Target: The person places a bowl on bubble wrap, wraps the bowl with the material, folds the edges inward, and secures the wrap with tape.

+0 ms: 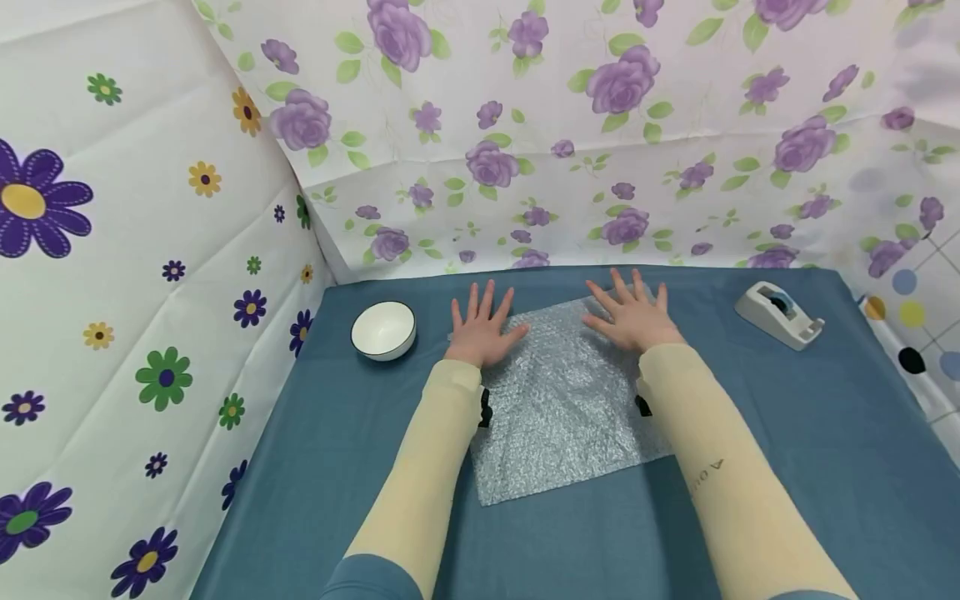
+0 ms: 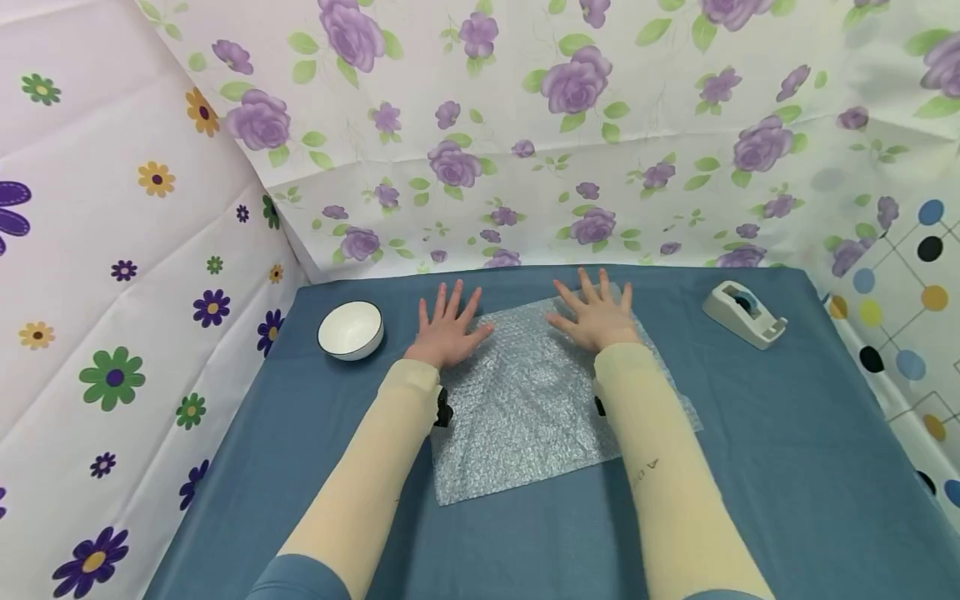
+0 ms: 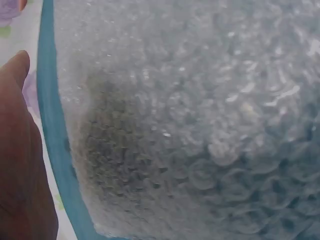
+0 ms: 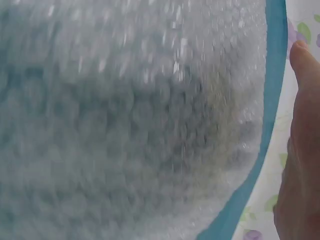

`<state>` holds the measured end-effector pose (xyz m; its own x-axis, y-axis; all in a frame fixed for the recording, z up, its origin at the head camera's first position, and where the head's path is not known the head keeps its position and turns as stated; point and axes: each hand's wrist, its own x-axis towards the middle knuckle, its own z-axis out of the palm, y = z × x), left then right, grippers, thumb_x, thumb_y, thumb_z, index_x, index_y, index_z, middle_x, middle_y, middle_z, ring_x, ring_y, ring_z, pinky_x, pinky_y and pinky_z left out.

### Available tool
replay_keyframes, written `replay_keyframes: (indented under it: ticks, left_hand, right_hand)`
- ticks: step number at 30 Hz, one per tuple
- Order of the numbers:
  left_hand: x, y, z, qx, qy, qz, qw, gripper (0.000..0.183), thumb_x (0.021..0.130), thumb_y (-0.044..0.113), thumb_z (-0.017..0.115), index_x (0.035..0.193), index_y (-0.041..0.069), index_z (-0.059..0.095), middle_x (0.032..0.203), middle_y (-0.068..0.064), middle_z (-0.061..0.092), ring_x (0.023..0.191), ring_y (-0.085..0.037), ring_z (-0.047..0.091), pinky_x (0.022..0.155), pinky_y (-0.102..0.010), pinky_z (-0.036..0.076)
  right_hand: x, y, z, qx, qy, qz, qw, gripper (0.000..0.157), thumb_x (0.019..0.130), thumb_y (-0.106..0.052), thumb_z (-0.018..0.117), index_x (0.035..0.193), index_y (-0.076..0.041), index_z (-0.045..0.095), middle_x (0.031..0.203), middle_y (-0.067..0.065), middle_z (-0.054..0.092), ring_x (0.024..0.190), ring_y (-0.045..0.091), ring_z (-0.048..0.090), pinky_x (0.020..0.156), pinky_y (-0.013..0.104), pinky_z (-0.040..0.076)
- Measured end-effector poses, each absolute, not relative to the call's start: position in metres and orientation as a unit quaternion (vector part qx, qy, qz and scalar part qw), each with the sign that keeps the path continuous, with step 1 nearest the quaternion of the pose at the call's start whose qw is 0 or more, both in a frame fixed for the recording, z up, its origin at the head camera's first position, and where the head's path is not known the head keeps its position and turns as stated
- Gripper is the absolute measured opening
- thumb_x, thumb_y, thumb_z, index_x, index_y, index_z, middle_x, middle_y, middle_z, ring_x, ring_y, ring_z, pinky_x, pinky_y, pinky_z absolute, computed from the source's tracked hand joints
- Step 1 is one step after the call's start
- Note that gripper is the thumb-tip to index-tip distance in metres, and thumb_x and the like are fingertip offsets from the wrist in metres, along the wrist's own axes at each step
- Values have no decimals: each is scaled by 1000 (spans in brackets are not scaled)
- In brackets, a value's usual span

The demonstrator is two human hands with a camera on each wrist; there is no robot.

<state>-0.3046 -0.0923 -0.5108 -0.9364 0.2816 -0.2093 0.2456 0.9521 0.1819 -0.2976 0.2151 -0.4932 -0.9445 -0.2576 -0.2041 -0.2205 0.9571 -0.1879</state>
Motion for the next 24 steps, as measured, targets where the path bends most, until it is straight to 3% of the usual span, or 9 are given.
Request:
replay_keyframes:
  ticks: [4,7,13,18,24]
  left_hand:
    - [-300,-92,-503,182,965,137,131,83,106,78,27,170,41,-11,178,-2,-20,161,-30,-24,126,-66,-10]
    - [-287,-92,-493,233,943,175,160,82,109,71,31,172,37,-8,179,-6,-16,163,-34,-18,127,-67,-6]
    - [-255,-95,-488,320,898,210,216,82,112,64,39,173,32,-5,179,-9,-13,163,-35,-16,127,-66,-7]
    - [-223,-100,-497,364,873,218,239,83,113,59,42,174,28,-4,179,-10,-12,163,-35,-16,128,-65,-5]
    - [-200,-105,-509,372,876,181,246,87,110,63,47,173,32,-3,179,-6,-13,163,-33,-18,128,-63,-7]
  right_hand:
    - [-296,233,-485,-154,971,-103,152,86,107,-73,39,175,-31,6,178,20,-5,160,53,-10,116,82,-8]
    - [-290,244,-475,-187,954,-134,193,91,105,-66,55,175,-26,12,177,24,2,159,55,0,117,83,3]
    - [-269,274,-479,-250,931,-175,203,117,83,-54,91,173,-18,24,176,28,6,159,56,5,117,82,16]
    - [-252,292,-490,-266,915,-217,212,125,77,-47,97,173,-14,23,175,30,3,157,60,-1,116,84,10]
    - [-244,301,-501,-273,909,-213,231,127,76,-50,97,172,-11,25,175,30,-2,157,59,-9,117,83,1]
